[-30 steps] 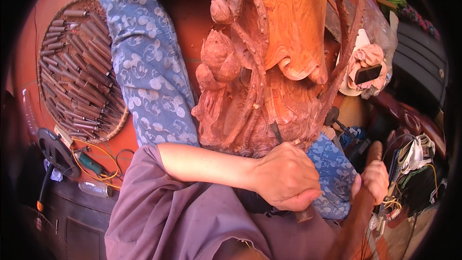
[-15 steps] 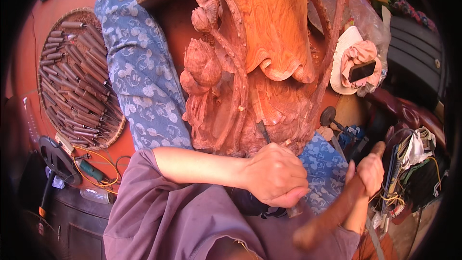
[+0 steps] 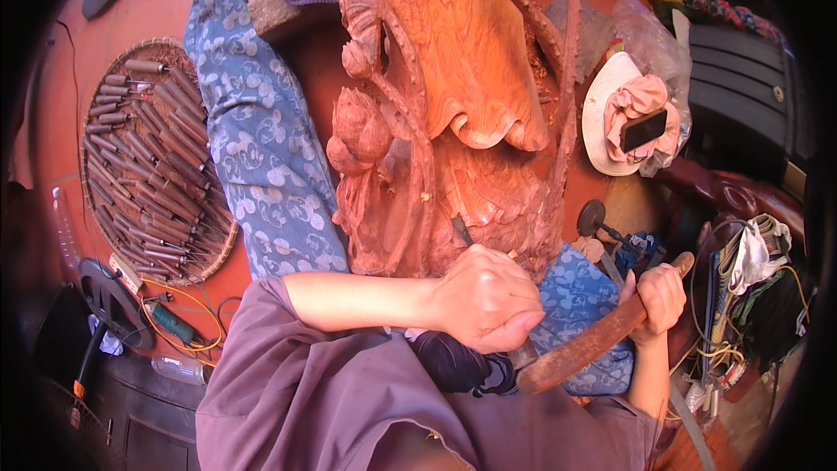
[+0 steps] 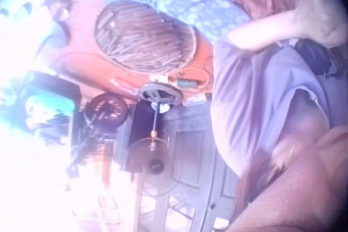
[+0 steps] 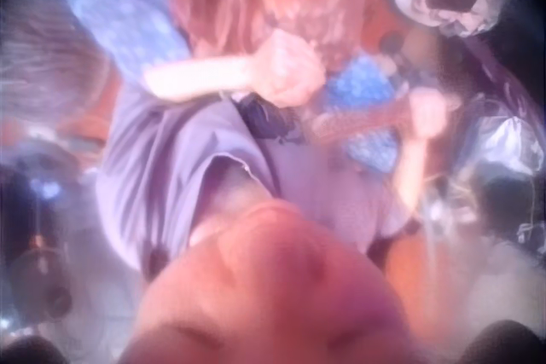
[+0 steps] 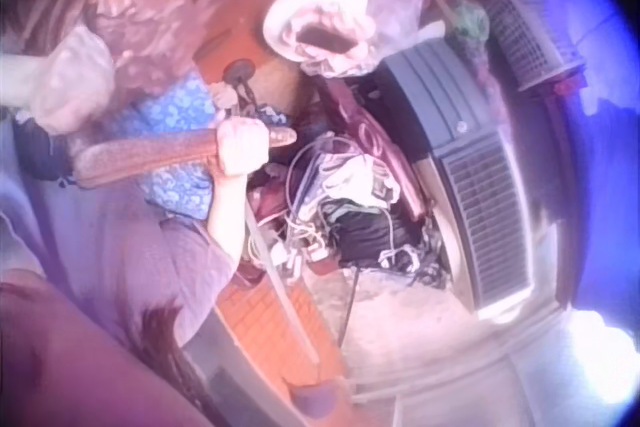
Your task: The person carves a large wooden sculpture using a chisel and mallet. They repeatedly strike the chisel to remove wood chips and refine the surface details of the sculpture.
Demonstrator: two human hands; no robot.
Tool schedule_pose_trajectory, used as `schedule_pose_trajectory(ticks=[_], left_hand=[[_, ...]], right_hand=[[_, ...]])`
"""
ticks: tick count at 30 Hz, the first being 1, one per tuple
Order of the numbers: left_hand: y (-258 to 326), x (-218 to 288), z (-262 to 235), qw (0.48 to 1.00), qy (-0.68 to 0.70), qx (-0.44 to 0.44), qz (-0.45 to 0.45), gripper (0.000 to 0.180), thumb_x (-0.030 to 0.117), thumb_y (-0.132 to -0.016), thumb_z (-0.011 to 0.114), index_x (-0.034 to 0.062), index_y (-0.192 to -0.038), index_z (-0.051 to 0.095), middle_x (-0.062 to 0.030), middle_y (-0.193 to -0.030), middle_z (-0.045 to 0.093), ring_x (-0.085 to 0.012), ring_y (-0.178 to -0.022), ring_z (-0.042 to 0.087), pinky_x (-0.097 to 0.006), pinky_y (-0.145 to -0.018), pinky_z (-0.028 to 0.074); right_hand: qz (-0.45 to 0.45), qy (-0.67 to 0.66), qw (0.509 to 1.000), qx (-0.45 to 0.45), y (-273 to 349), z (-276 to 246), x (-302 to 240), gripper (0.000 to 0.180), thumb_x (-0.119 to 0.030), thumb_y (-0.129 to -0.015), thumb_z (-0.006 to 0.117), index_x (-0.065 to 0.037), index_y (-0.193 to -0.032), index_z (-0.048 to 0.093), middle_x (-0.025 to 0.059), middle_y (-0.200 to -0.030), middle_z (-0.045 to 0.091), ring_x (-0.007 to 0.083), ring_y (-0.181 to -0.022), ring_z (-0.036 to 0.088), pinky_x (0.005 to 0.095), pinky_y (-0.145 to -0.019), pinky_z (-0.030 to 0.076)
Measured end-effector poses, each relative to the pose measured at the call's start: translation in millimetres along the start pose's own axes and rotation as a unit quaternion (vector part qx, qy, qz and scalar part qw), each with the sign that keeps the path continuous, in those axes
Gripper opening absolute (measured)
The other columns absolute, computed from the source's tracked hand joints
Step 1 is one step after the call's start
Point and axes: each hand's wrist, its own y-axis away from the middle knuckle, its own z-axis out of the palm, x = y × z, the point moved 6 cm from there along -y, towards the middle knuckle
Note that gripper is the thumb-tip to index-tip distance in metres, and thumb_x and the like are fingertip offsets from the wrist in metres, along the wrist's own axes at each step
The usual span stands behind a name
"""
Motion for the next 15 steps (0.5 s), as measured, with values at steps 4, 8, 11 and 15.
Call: schedule_pose_trajectory(ticks=[4, 8, 11, 15], left_hand=[[0, -2, -2, 1.000, -0.001, 0.019, -0.020, 0.021, 0.015, -0.081, 0.058, 0.0080, -0.062, 0.054, -0.0055, -0.058, 0.048, -0.0270, -0.050, 0.052, -0.038, -0.047, 0.042], [-5, -4, 3, 0.998, -0.023, -0.013, -0.050, 0.027, 0.020, -0.082, 0.063, 0.0091, -0.060, 0.052, -0.0047, -0.057, 0.048, -0.0270, -0.051, 0.053, -0.039, -0.048, 0.043], [-15, 29, 6, 0.995, -0.080, -0.040, 0.035, 0.031, 0.025, -0.082, 0.063, 0.0115, -0.061, 0.045, -0.0010, -0.062, 0.042, -0.0203, -0.054, 0.048, -0.032, -0.047, 0.036], [-19, 35, 9, 0.998, 0.020, -0.049, -0.019, 0.034, 0.031, -0.083, 0.065, 0.0122, -0.062, 0.047, -0.0010, -0.064, 0.043, -0.0181, -0.057, 0.048, -0.031, -0.049, 0.034]], right_hand=[[-0.019, -0.243, 0.966, 0.083, 12, -7, -2, 0.028, 0.008, -0.065, 0.073, -0.003, -0.078, 0.051, 0.0111, -0.067, 0.055, 0.0294, -0.058, 0.056, 0.0426, -0.060, 0.052], [0.008, -0.022, 1.000, -0.015, -7, -3, -2, 0.028, 0.006, -0.071, 0.073, -0.004, -0.078, 0.047, 0.0102, -0.065, 0.055, 0.0261, -0.053, 0.054, 0.0389, -0.055, 0.050], [0.036, -0.123, 0.989, 0.077, 5, -11, 3, 0.028, 0.006, -0.071, 0.073, -0.003, -0.079, 0.048, 0.0105, -0.065, 0.055, 0.0254, -0.053, 0.052, 0.0385, -0.054, 0.048], [0.072, -0.182, 0.979, 0.062, -3, -8, 15, 0.028, 0.006, -0.073, 0.073, -0.003, -0.081, 0.048, 0.0089, -0.065, 0.053, 0.0231, -0.055, 0.050, 0.0352, -0.055, 0.046]])
